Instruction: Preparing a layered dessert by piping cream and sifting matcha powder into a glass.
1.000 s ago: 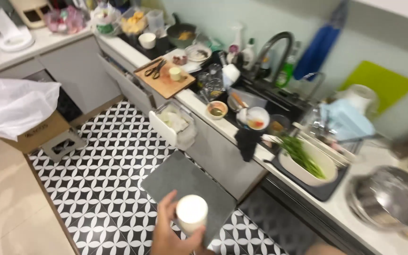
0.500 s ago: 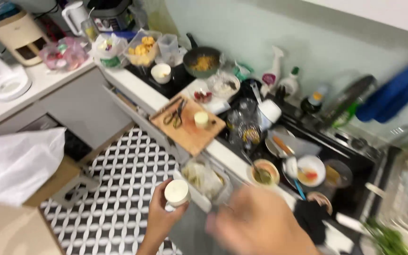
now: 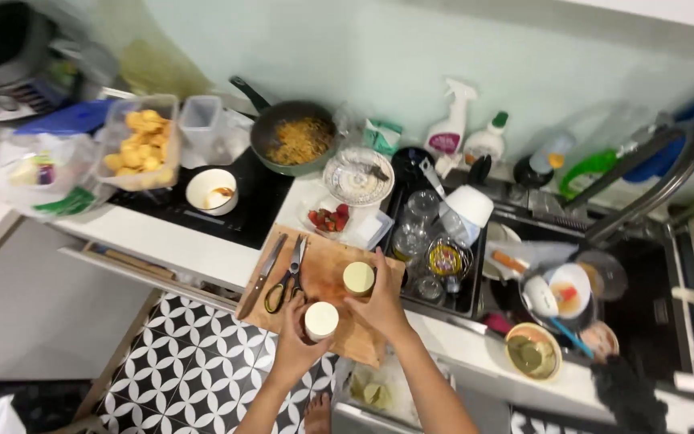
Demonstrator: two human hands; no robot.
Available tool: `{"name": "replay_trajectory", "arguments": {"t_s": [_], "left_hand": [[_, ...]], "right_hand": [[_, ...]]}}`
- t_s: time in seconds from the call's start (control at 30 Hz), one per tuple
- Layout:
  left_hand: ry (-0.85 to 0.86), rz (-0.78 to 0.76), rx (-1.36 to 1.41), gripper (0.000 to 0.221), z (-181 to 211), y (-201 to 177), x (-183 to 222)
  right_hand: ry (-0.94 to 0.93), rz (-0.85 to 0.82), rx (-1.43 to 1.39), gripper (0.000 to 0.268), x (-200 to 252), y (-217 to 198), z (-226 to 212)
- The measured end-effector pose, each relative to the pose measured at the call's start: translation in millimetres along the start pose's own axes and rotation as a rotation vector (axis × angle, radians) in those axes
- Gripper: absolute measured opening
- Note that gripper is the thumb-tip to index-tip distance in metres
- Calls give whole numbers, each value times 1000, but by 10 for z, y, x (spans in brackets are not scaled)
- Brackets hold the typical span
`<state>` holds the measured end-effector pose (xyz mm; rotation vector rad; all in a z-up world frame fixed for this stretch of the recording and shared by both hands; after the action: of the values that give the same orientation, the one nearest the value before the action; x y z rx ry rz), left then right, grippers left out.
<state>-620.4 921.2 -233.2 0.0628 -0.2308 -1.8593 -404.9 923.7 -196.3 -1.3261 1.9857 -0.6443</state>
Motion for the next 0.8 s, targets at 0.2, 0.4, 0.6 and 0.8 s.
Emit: {"name": "replay_trajectory", "arguments": {"t_s": [0.2, 0.4, 0.6, 0.8], "left_hand": [[35, 36, -197, 100, 217, -90, -144], [282, 43, -374, 93, 273, 14, -159], [121, 22, -141, 83, 493, -37, -208], [31, -255, 287, 87, 1539, 277, -203]], "right_hand": [[188, 34, -28, 102, 280, -58, -3], [234, 86, -44, 97, 619, -181, -124], [332, 51, -588, 100, 573, -457, -254], [192, -51, -1125, 95, 350, -1091, -710]]}}
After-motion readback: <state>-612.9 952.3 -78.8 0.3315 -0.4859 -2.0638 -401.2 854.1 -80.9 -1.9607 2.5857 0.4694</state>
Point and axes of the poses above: each hand's wrist, its own x-axis away from the middle knuckle, its own y-axis out of the palm, z = x × y, the point moved 8 cm from there along -x, towards the middle knuckle, and after that the axes turned 11 degrees about x, right-handed, at the moved point
